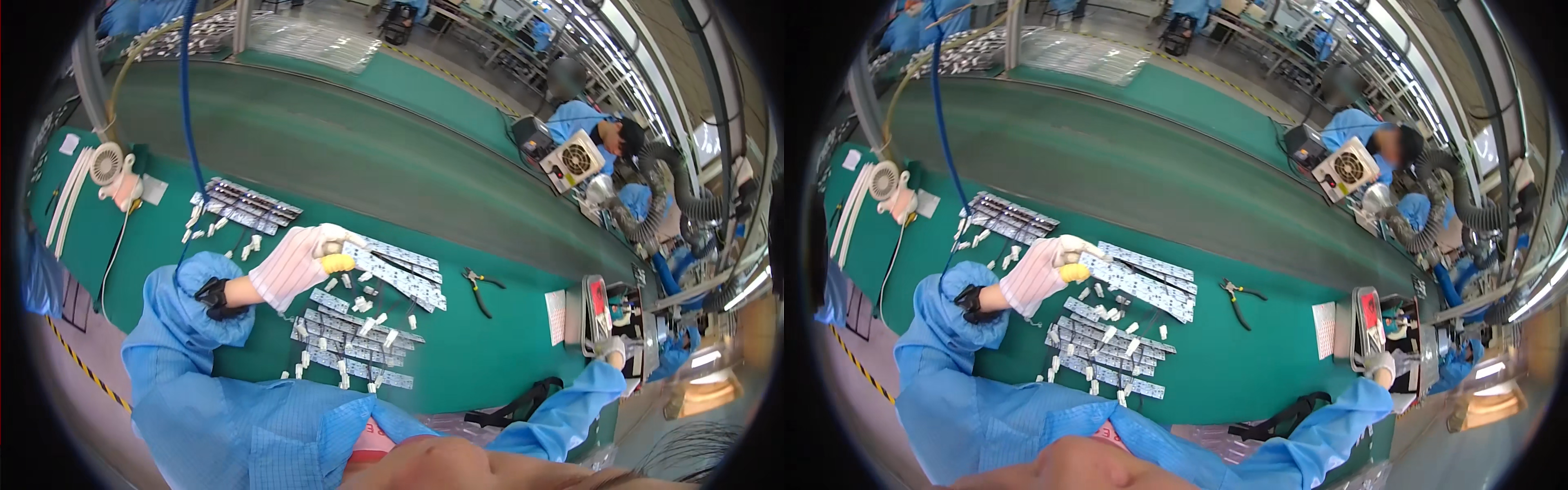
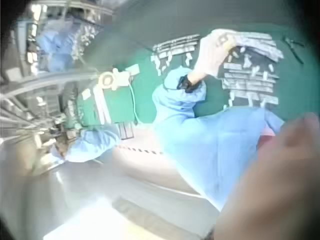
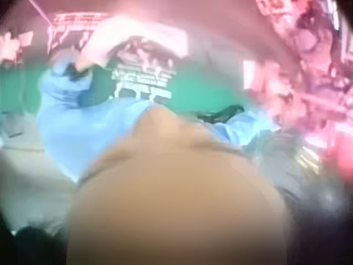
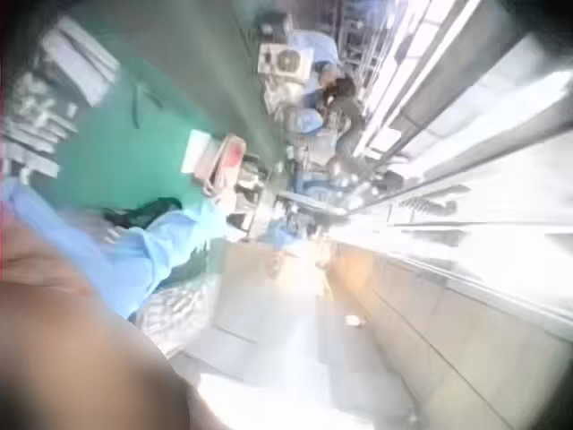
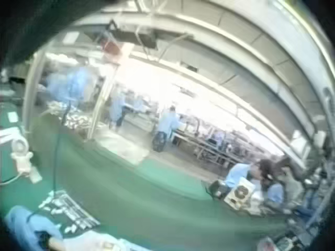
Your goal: Inspecting and separating small circuit board components from a larger panel using hand tools.
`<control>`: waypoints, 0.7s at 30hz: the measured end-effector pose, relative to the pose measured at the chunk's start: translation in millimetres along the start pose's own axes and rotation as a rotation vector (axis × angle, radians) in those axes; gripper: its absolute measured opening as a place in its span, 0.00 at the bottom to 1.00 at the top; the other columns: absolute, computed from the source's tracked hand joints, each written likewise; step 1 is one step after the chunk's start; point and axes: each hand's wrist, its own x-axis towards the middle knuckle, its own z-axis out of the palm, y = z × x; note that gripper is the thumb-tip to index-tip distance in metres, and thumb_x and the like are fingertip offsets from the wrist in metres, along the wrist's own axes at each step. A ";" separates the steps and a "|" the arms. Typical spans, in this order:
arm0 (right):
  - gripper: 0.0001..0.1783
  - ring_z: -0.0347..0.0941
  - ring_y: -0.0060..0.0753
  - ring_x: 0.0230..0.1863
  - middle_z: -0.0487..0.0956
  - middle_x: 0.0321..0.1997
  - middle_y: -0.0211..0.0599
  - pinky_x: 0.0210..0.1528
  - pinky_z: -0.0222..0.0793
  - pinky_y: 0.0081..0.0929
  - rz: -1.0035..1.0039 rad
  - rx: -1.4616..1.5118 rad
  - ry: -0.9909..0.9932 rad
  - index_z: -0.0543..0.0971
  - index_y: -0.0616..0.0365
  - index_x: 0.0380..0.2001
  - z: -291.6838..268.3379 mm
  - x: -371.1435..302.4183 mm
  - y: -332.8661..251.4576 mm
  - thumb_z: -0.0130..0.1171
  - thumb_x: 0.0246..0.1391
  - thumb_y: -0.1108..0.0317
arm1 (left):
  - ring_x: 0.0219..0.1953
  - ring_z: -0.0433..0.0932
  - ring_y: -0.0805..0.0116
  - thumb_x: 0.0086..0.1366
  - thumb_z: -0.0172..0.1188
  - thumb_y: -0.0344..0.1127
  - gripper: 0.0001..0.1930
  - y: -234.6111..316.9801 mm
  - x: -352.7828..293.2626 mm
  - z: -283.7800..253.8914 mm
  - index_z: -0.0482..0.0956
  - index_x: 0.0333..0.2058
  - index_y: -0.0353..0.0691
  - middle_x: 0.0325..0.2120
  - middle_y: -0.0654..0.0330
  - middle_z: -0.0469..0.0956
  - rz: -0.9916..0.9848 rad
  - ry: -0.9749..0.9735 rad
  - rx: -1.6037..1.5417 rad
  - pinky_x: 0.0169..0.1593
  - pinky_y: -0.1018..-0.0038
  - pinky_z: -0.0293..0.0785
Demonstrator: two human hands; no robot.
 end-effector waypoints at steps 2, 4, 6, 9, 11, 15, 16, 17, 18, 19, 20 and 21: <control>0.18 0.78 0.47 0.40 0.81 0.35 0.44 0.45 0.73 0.40 0.013 0.021 -0.020 0.84 0.48 0.33 5.6 3.9 14.6 0.59 0.46 0.48 | 0.19 0.67 0.68 0.58 0.61 0.37 0.13 1.5 5.4 0.2 0.79 0.42 0.43 0.17 0.60 0.69 -0.051 0.002 -0.143 0.26 0.73 0.65; 0.14 0.78 0.47 0.42 0.81 0.37 0.47 0.47 0.72 0.40 0.056 -0.025 0.074 0.84 0.47 0.34 -14.3 -15.4 -8.0 0.60 0.45 0.56 | 0.18 0.64 0.70 0.57 0.61 0.36 0.14 -0.9 6.1 2.1 0.79 0.42 0.41 0.15 0.62 0.67 -0.010 0.056 -0.141 0.24 0.74 0.62; 0.14 0.78 0.46 0.42 0.81 0.37 0.47 0.47 0.72 0.39 0.051 0.009 0.074 0.84 0.47 0.35 -8.6 -19.7 5.5 0.60 0.45 0.56 | 0.22 0.71 0.77 0.59 0.61 0.32 0.13 -0.3 7.4 -1.0 0.78 0.43 0.37 0.21 0.62 0.76 0.028 0.022 -0.113 0.27 0.79 0.68; 0.15 0.78 0.46 0.42 0.81 0.36 0.46 0.47 0.72 0.39 -0.003 0.003 0.029 0.83 0.47 0.37 4.4 -13.3 19.3 0.60 0.45 0.57 | 0.32 0.77 0.81 0.60 0.59 0.26 0.12 -15.6 5.3 7.0 0.76 0.44 0.33 0.32 0.60 0.81 -0.051 -0.018 -0.321 0.34 0.83 0.72; 0.15 0.78 0.46 0.41 0.81 0.36 0.46 0.47 0.72 0.40 -0.043 -0.048 -0.027 0.83 0.47 0.38 15.3 -14.3 28.8 0.60 0.45 0.58 | 0.24 0.75 0.66 0.58 0.62 0.40 0.14 -22.5 4.9 11.7 0.79 0.42 0.44 0.25 0.58 0.78 -0.022 0.052 -0.265 0.29 0.73 0.69; 0.14 0.80 0.45 0.36 0.82 0.32 0.45 0.40 0.73 0.36 -0.158 0.033 0.113 0.83 0.47 0.39 16.4 -32.8 16.6 0.59 0.47 0.64 | 0.24 0.74 0.64 0.58 0.61 0.36 0.13 -6.5 4.1 -1.6 0.79 0.43 0.44 0.24 0.58 0.77 -0.122 -0.031 -0.161 0.29 0.72 0.70; 0.13 0.80 0.45 0.36 0.82 0.32 0.44 0.40 0.73 0.35 -0.021 0.231 0.094 0.83 0.47 0.39 -0.9 -43.6 -8.8 0.58 0.48 0.66 | 0.26 0.72 0.75 0.57 0.63 0.40 0.18 -11.1 0.0 1.1 0.78 0.44 0.39 0.27 0.61 0.79 -0.176 -0.034 -0.248 0.30 0.79 0.68; 0.13 0.80 0.45 0.35 0.82 0.32 0.44 0.40 0.72 0.34 0.156 0.430 0.080 0.83 0.47 0.39 -10.3 -68.3 -21.7 0.57 0.49 0.68 | 0.28 0.70 0.86 0.56 0.66 0.44 0.23 -20.4 0.8 4.6 0.77 0.46 0.34 0.30 0.64 0.81 -0.204 -0.056 -0.347 0.31 0.85 0.66; 0.14 0.80 0.41 0.35 0.82 0.33 0.44 0.38 0.73 0.34 0.001 0.281 -0.006 0.83 0.47 0.42 -11.6 -71.1 -19.7 0.56 0.51 0.67 | 0.29 0.70 0.85 0.55 0.65 0.45 0.25 -8.2 5.0 -5.0 0.77 0.47 0.34 0.31 0.65 0.81 -0.209 -0.093 -0.213 0.32 0.85 0.67; 0.14 0.80 0.41 0.35 0.82 0.33 0.44 0.38 0.73 0.34 0.009 0.277 -0.019 0.83 0.47 0.42 -11.6 -77.2 -18.3 0.56 0.51 0.67 | 0.29 0.70 0.85 0.55 0.65 0.45 0.25 -11.0 4.7 -2.4 0.77 0.47 0.34 0.31 0.65 0.81 -0.214 -0.107 -0.218 0.32 0.85 0.67; 0.15 0.80 0.38 0.36 0.82 0.35 0.44 0.38 0.73 0.33 0.043 0.196 0.152 0.81 0.48 0.44 -13.3 -81.8 -16.8 0.56 0.52 0.68 | 0.30 0.71 0.85 0.56 0.65 0.44 0.24 -16.1 3.4 1.5 0.77 0.47 0.34 0.32 0.64 0.81 -0.213 -0.094 -0.253 0.33 0.84 0.68; 0.16 0.80 0.34 0.38 0.82 0.36 0.45 0.38 0.73 0.32 0.076 0.114 0.322 0.80 0.49 0.46 -14.1 -83.8 -19.2 0.55 0.53 0.68 | 0.31 0.73 0.84 0.57 0.65 0.42 0.23 -21.7 2.5 5.3 0.77 0.47 0.34 0.33 0.63 0.82 -0.210 -0.081 -0.287 0.34 0.84 0.69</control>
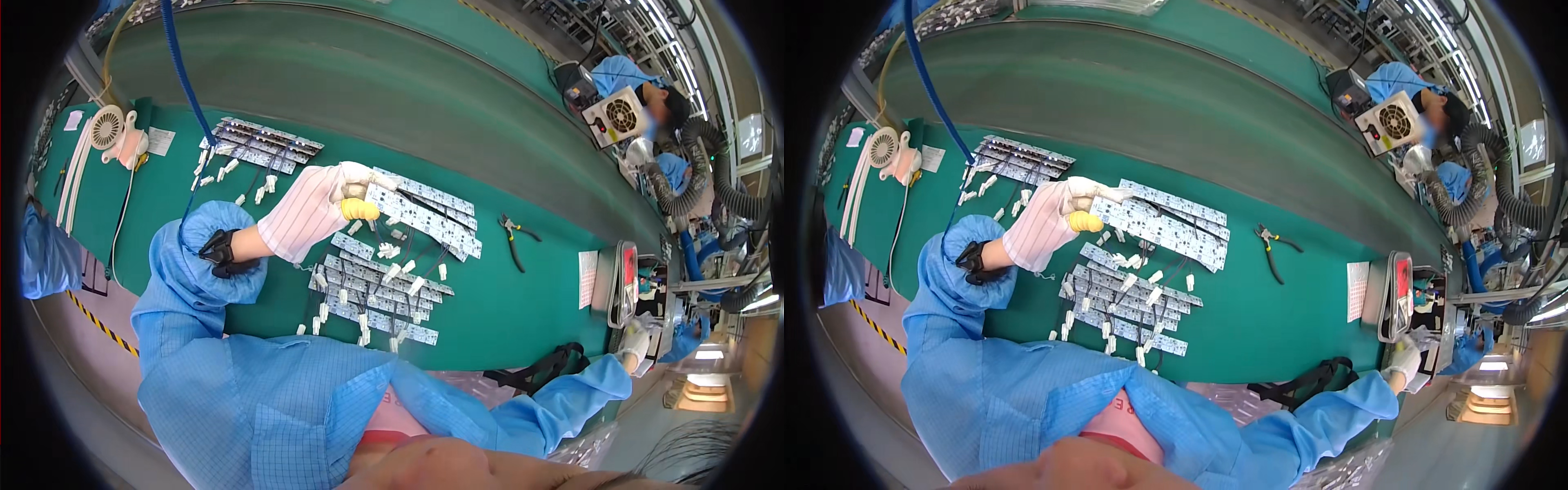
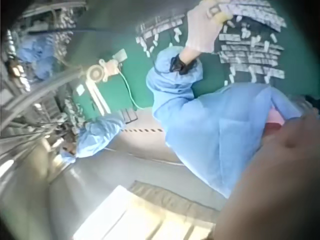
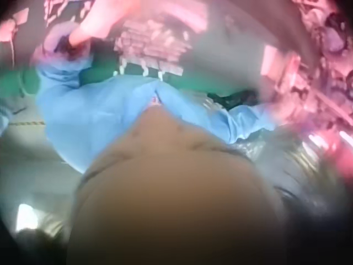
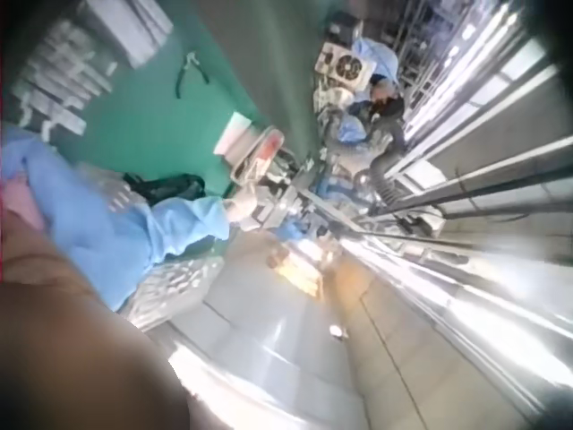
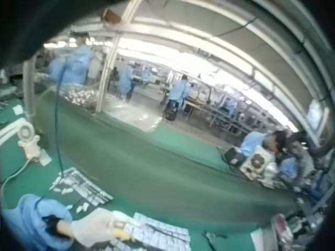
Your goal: Inspecting and separating small circuit board components from a larger panel using hand tools.
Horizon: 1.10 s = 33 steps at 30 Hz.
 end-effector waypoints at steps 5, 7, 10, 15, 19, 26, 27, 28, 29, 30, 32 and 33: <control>0.19 0.72 0.17 0.37 0.79 0.45 0.34 0.35 0.66 0.16 -0.274 1.192 0.172 0.76 0.64 0.50 -58.7 -70.8 -149.1 0.49 0.55 0.81 | 0.27 0.78 0.61 0.56 0.64 0.38 0.17 2.5 -0.8 14.7 0.77 0.45 0.42 0.30 0.55 0.79 0.107 -0.003 0.066 0.32 0.73 0.72; 0.18 0.71 0.17 0.36 0.79 0.44 0.34 0.34 0.64 0.14 -0.478 1.216 0.086 0.77 0.62 0.49 -74.7 -102.3 -193.1 0.50 0.55 0.81 | 0.29 0.79 0.63 0.56 0.64 0.37 0.17 6.8 -0.9 16.6 0.77 0.45 0.42 0.32 0.55 0.80 0.129 -0.024 0.042 0.33 0.74 0.72; 0.18 0.71 0.19 0.34 0.79 0.39 0.34 0.34 0.64 0.15 -0.868 1.286 -0.024 0.79 0.58 0.46 -74.7 -131.1 -244.8 0.53 0.52 0.81 | 0.32 0.81 0.66 0.55 0.64 0.34 0.17 11.8 8.2 22.9 0.77 0.45 0.41 0.37 0.55 0.81 0.137 -0.066 -0.012 0.35 0.75 0.74; 0.17 0.73 0.27 0.31 0.78 0.32 0.35 0.33 0.66 0.21 -1.142 1.176 -0.097 0.80 0.55 0.43 -95.7 -159.1 -305.2 0.58 0.48 0.78 | 0.36 0.82 0.70 0.55 0.63 0.31 0.16 22.1 10.1 25.0 0.78 0.45 0.39 0.41 0.56 0.81 0.143 -0.096 0.031 0.37 0.77 0.75; 0.16 0.72 0.31 0.29 0.77 0.30 0.35 0.31 0.66 0.23 -1.201 1.158 -0.083 0.81 0.53 0.43 -92.0 -159.2 -318.5 0.60 0.48 0.74 | 0.39 0.78 0.75 0.57 0.61 0.31 0.16 28.6 9.8 20.6 0.78 0.45 0.37 0.46 0.58 0.79 0.075 -0.145 0.002 0.43 0.81 0.72; 0.19 0.73 0.34 0.30 0.77 0.29 0.34 0.32 0.68 0.25 -1.183 1.153 -0.070 0.82 0.49 0.42 -93.7 -158.7 -326.8 0.60 0.45 0.77 | 0.40 0.76 0.80 0.58 0.62 0.30 0.17 21.2 11.5 23.8 0.77 0.47 0.36 0.47 0.59 0.79 0.061 -0.159 -0.006 0.42 0.83 0.72; 0.19 0.73 0.34 0.30 0.77 0.29 0.34 0.32 0.68 0.25 -1.182 1.154 -0.068 0.82 0.49 0.42 -93.6 -157.5 -327.6 0.60 0.45 0.77 | 0.40 0.76 0.80 0.58 0.62 0.30 0.17 22.0 12.3 24.5 0.77 0.47 0.36 0.47 0.59 0.79 0.063 -0.160 -0.004 0.42 0.83 0.72; 0.19 0.73 0.34 0.29 0.77 0.29 0.34 0.32 0.67 0.26 -1.183 1.165 -0.072 0.82 0.48 0.43 -93.4 -156.3 -327.9 0.61 0.45 0.77 | 0.40 0.76 0.80 0.58 0.61 0.30 0.17 22.7 12.7 25.0 0.76 0.47 0.35 0.47 0.58 0.79 0.053 -0.164 -0.060 0.42 0.83 0.72; 0.20 0.73 0.34 0.29 0.76 0.28 0.34 0.31 0.67 0.26 -1.183 1.175 -0.076 0.82 0.48 0.43 -93.1 -155.0 -327.7 0.61 0.44 0.77 | 0.40 0.76 0.80 0.58 0.61 0.30 0.17 23.2 12.9 25.0 0.76 0.47 0.35 0.47 0.57 0.78 0.043 -0.168 -0.115 0.42 0.83 0.72; 0.20 0.73 0.34 0.29 0.76 0.28 0.34 0.31 0.67 0.26 -1.186 1.175 -0.074 0.82 0.48 0.43 -92.0 -151.7 -325.1 0.61 0.44 0.77 | 0.40 0.76 0.80 0.58 0.61 0.30 0.17 23.2 12.9 23.7 0.76 0.47 0.35 0.47 0.57 0.78 0.045 -0.166 -0.115 0.42 0.83 0.72; 0.19 0.73 0.34 0.29 0.76 0.28 0.34 0.31 0.67 0.26 -1.165 1.110 -0.098 0.82 0.49 0.42 -88.9 -146.0 -317.3 0.61 0.44 0.78 | 0.42 0.77 0.78 0.59 0.60 0.28 0.17 23.2 12.5 19.9 0.75 0.48 0.33 0.47 0.56 0.78 0.057 -0.175 0.025 0.44 0.82 0.72; 0.19 0.73 0.35 0.29 0.76 0.29 0.34 0.32 0.67 0.26 -1.144 1.126 -0.123 0.82 0.50 0.42 -89.5 -147.6 -316.2 0.61 0.43 0.78 | 0.42 0.77 0.78 0.59 0.60 0.28 0.17 24.6 13.1 20.3 0.75 0.48 0.33 0.47 0.56 0.78 0.058 -0.177 0.024 0.44 0.82 0.72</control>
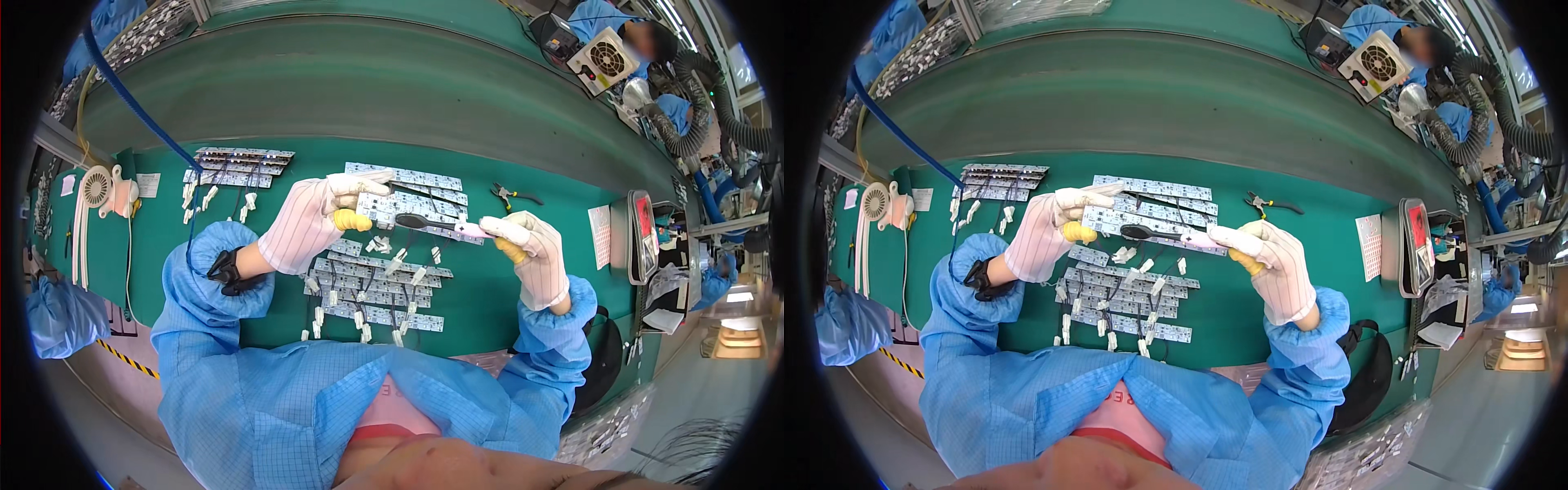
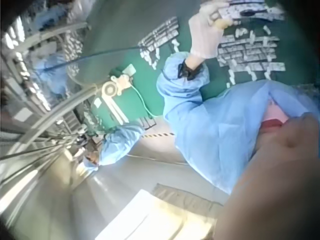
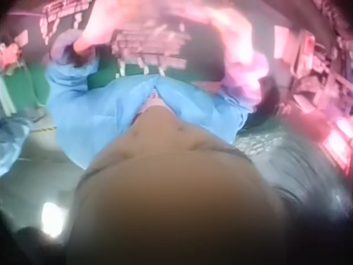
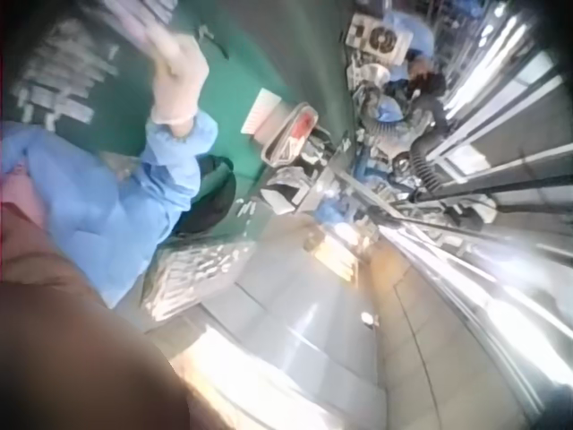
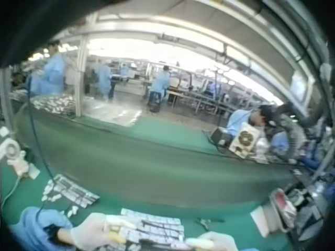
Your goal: Inspecting and separating small circuit board components from a larger panel using hand tools.
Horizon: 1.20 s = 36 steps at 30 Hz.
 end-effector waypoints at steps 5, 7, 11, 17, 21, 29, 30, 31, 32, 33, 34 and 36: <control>0.18 0.72 0.33 0.29 0.76 0.28 0.34 0.31 0.67 0.24 -0.057 0.024 0.018 0.82 0.51 0.42 5.3 2.5 -5.1 0.61 0.45 0.77 | 0.36 0.81 0.65 0.56 0.60 0.27 0.15 1.2 0.0 14.7 0.79 0.44 0.40 0.42 0.55 0.80 0.033 0.096 -0.172 0.38 0.77 0.74; 0.16 0.72 0.31 0.28 0.76 0.28 0.33 0.31 0.66 0.23 -0.045 0.011 -0.008 0.82 0.53 0.41 1.9 1.7 -3.0 0.62 0.46 0.76 | 0.36 0.81 0.64 0.55 0.60 0.27 0.15 -10.7 -1.1 15.2 0.79 0.44 0.39 0.42 0.55 0.80 0.053 0.101 -0.175 0.38 0.77 0.74; 0.16 0.72 0.31 0.28 0.77 0.30 0.35 0.31 0.68 0.23 -0.026 0.019 -0.004 0.82 0.54 0.41 3.2 0.5 -1.4 0.61 0.46 0.77 | 0.37 0.81 0.63 0.54 0.60 0.25 0.17 1.4 4.3 9.7 0.78 0.45 0.39 0.43 0.57 0.80 0.012 0.049 -0.028 0.40 0.78 0.75; 0.20 0.71 0.25 0.30 0.76 0.32 0.37 0.33 0.69 0.23 0.190 0.342 0.033 0.74 0.59 0.52 -10.6 9.3 30.3 0.50 0.55 0.79 | 0.46 0.75 0.69 0.52 0.58 0.20 0.19 -7.5 1.4 8.5 0.74 0.46 0.29 0.49 0.53 0.75 -0.221 0.095 -0.509 0.50 0.75 0.71; 0.20 0.70 0.21 0.29 0.76 0.31 0.33 0.35 0.69 0.19 0.357 0.071 0.478 0.74 0.58 0.53 -75.9 -0.9 127.2 0.47 0.57 0.77 | 0.53 0.72 0.64 0.60 0.56 0.30 0.18 -30.9 -9.1 -17.5 0.70 0.48 0.29 0.56 0.42 0.68 -0.102 0.166 -0.286 0.58 0.73 0.63; 0.23 0.79 0.43 0.37 0.81 0.34 0.44 0.39 0.72 0.36 0.823 -1.257 0.647 0.82 0.52 0.36 -222.8 -167.8 290.4 0.63 0.46 0.45 | 0.50 0.73 0.73 0.62 0.58 0.45 0.25 -24.8 -23.6 -46.8 0.70 0.50 0.29 0.55 0.45 0.70 -0.185 0.339 -0.132 0.55 0.79 0.64; 0.21 0.79 0.44 0.38 0.81 0.34 0.45 0.40 0.72 0.38 1.023 -1.218 0.574 0.83 0.50 0.36 -209.0 -164.1 275.1 0.65 0.45 0.47 | 0.49 0.73 0.73 0.63 0.58 0.46 0.26 -30.4 -28.7 -49.2 0.70 0.50 0.29 0.54 0.45 0.70 -0.168 0.344 -0.172 0.55 0.80 0.64; 0.19 0.79 0.44 0.38 0.81 0.35 0.45 0.40 0.72 0.39 1.222 -1.174 0.499 0.83 0.49 0.36 -202.7 -164.4 262.1 0.66 0.44 0.50 | 0.49 0.74 0.74 0.63 0.58 0.47 0.26 -32.7 -29.8 -49.9 0.69 0.50 0.30 0.54 0.45 0.70 -0.148 0.346 -0.218 0.55 0.80 0.64; 0.20 0.79 0.45 0.38 0.81 0.35 0.45 0.40 0.72 0.40 1.234 -1.052 0.608 0.83 0.49 0.36 -198.6 -170.5 262.4 0.67 0.42 0.49 | 0.49 0.74 0.74 0.63 0.58 0.47 0.26 -31.3 -27.7 -47.5 0.69 0.50 0.30 0.54 0.45 0.70 -0.139 0.339 -0.222 0.55 0.80 0.64; 0.21 0.79 0.45 0.37 0.81 0.35 0.46 0.40 0.72 0.40 1.244 -0.932 0.713 0.83 0.49 0.36 -196.0 -175.4 257.8 0.68 0.41 0.49 | 0.49 0.73 0.73 0.63 0.57 0.46 0.25 -29.9 -24.3 -41.3 0.69 0.49 0.30 0.54 0.44 0.70 -0.105 0.342 -0.257 0.56 0.79 0.63; 0.21 0.79 0.45 0.37 0.81 0.35 0.46 0.40 0.72 0.40 1.258 -0.947 0.739 0.83 0.48 0.36 -195.6 -178.6 254.1 0.68 0.41 0.47 | 0.50 0.73 0.72 0.64 0.57 0.45 0.23 -28.1 -21.7 -34.7 0.69 0.49 0.31 0.54 0.42 0.70 -0.074 0.346 -0.290 0.57 0.78 0.63; 0.22 0.79 0.45 0.37 0.81 0.35 0.46 0.39 0.73 0.40 1.285 -1.017 0.685 0.83 0.50 0.36 -197.7 -178.3 247.0 0.66 0.43 0.47 | 0.53 0.72 0.69 0.65 0.56 0.43 0.20 -27.0 -18.9 -27.2 0.70 0.47 0.32 0.54 0.40 0.69 0.004 0.305 -0.325 0.59 0.75 0.61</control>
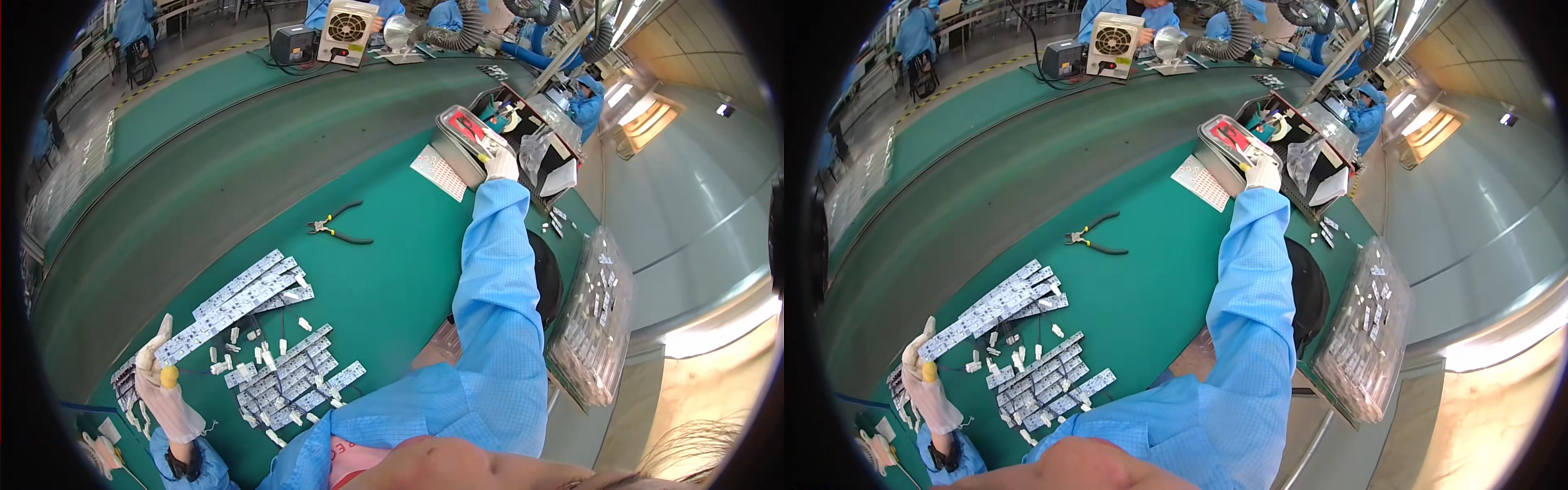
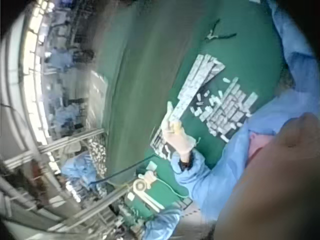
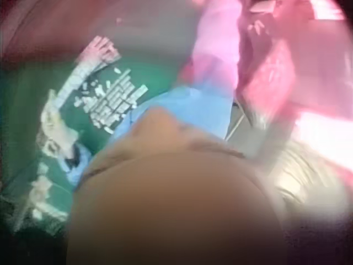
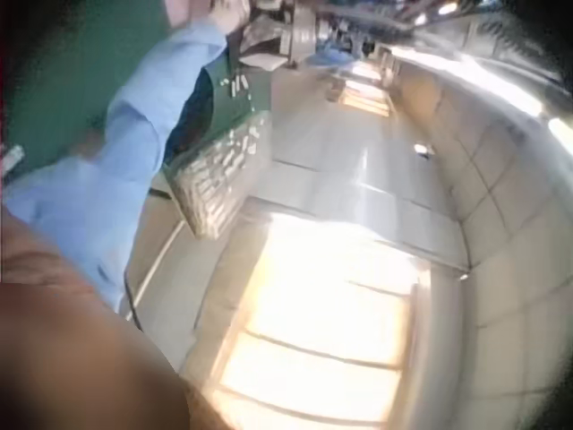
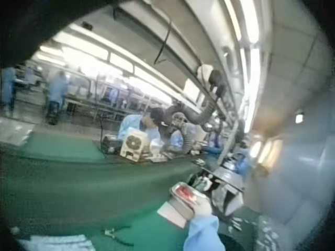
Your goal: Inspecting and separating small circuit board components from a larger panel using hand tools.
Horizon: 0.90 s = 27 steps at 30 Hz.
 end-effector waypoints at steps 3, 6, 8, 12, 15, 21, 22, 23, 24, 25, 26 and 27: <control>0.22 0.79 0.45 0.37 0.81 0.35 0.46 0.40 0.73 0.39 -0.049 0.035 -0.024 0.82 0.52 0.34 -5.9 -5.7 -1.4 0.66 0.42 0.46 | 0.53 0.72 0.68 0.64 0.57 0.45 0.21 7.9 -1.3 5.9 0.70 0.47 0.33 0.54 0.40 0.69 -0.056 -0.041 0.006 0.59 0.75 0.60; 0.23 0.77 0.41 0.43 0.79 0.45 0.41 0.46 0.71 0.35 -0.118 0.076 -0.066 0.82 0.48 0.41 -11.0 -17.9 -16.3 0.67 0.41 0.50 | 0.54 0.71 0.67 0.63 0.59 0.45 0.23 7.5 -3.0 6.5 0.70 0.47 0.32 0.54 0.40 0.70 -0.061 -0.039 0.061 0.59 0.74 0.61; 0.22 0.77 0.40 0.44 0.79 0.46 0.38 0.47 0.71 0.34 -0.133 0.050 -0.028 0.82 0.48 0.41 6.2 -9.9 -14.5 0.67 0.42 0.51 | 0.54 0.71 0.66 0.63 0.59 0.46 0.23 7.9 -0.8 9.3 0.70 0.47 0.32 0.54 0.40 0.70 -0.059 -0.026 0.042 0.59 0.74 0.61; 0.25 0.77 0.45 0.43 0.80 0.40 0.44 0.44 0.71 0.39 -0.174 0.068 0.003 0.81 0.50 0.37 32.9 20.8 5.6 0.62 0.45 0.42 | 0.54 0.71 0.65 0.64 0.58 0.46 0.23 7.8 7.4 8.4 0.70 0.48 0.31 0.54 0.40 0.69 -0.033 -0.050 0.051 0.59 0.73 0.62; 0.24 0.74 0.40 0.50 0.78 0.50 0.39 0.52 0.68 0.36 -0.417 -0.250 0.027 0.82 0.45 0.42 33.2 26.4 0.9 0.64 0.44 0.45 | 0.53 0.71 0.66 0.64 0.57 0.42 0.21 7.6 8.2 4.1 0.69 0.49 0.31 0.54 0.41 0.70 0.004 -0.056 0.013 0.58 0.74 0.63; 0.25 0.78 0.39 0.41 0.81 0.38 0.44 0.45 0.70 0.32 -0.195 0.310 -0.086 0.78 0.56 0.47 32.9 19.9 -37.8 0.63 0.47 0.56 | 0.54 0.72 0.63 0.62 0.58 0.43 0.24 18.8 -12.9 -7.1 0.71 0.48 0.26 0.52 0.44 0.72 -0.069 0.019 -0.006 0.59 0.72 0.63; 0.20 0.78 0.40 0.42 0.81 0.38 0.47 0.46 0.70 0.33 -0.178 0.373 0.034 0.80 0.57 0.43 41.0 26.5 -12.4 0.60 0.51 0.55 | 0.54 0.72 0.63 0.61 0.57 0.39 0.23 25.2 -10.9 -5.9 0.71 0.48 0.26 0.52 0.44 0.72 -0.102 -0.038 -0.014 0.57 0.72 0.65; 0.18 0.78 0.43 0.42 0.81 0.37 0.49 0.47 0.69 0.34 -0.108 0.221 -0.002 0.80 0.58 0.40 24.7 20.5 -28.9 0.58 0.53 0.56 | 0.53 0.72 0.64 0.60 0.56 0.33 0.20 26.4 -14.3 -3.3 0.71 0.49 0.27 0.52 0.45 0.72 -0.133 -0.023 -0.079 0.57 0.73 0.66; 0.16 0.76 0.47 0.45 0.79 0.41 0.49 0.50 0.69 0.35 -0.055 0.308 -0.031 0.80 0.57 0.40 22.1 26.5 -15.5 0.56 0.53 0.58 | 0.53 0.73 0.65 0.58 0.55 0.27 0.19 27.8 -15.9 -1.9 0.71 0.49 0.27 0.52 0.45 0.72 -0.159 -0.028 -0.149 0.56 0.74 0.66; 0.17 0.74 0.49 0.49 0.77 0.47 0.48 0.50 0.69 0.40 -0.099 -0.006 -0.121 0.78 0.51 0.44 -9.2 11.0 -38.8 0.53 0.54 0.58 | 0.53 0.73 0.65 0.55 0.54 0.22 0.19 31.6 -16.4 1.0 0.72 0.48 0.26 0.53 0.46 0.72 -0.160 -0.027 -0.228 0.56 0.75 0.66; 0.17 0.72 0.50 0.52 0.76 0.50 0.45 0.51 0.69 0.46 -0.049 -0.129 -0.228 0.77 0.47 0.47 -36.9 -6.8 -68.8 0.49 0.56 0.58 | 0.51 0.74 0.69 0.55 0.55 0.24 0.20 31.8 -19.5 -3.4 0.73 0.48 0.26 0.52 0.49 0.73 -0.130 -0.077 -0.120 0.54 0.76 0.67; 0.17 0.71 0.48 0.54 0.75 0.50 0.39 0.52 0.67 0.47 0.057 -0.293 -0.205 0.76 0.44 0.48 -43.3 -9.4 -73.6 0.48 0.57 0.56 | 0.46 0.75 0.74 0.56 0.55 0.28 0.20 45.5 -16.5 -2.1 0.73 0.47 0.26 0.51 0.51 0.75 -0.173 -0.092 0.078 0.50 0.79 0.69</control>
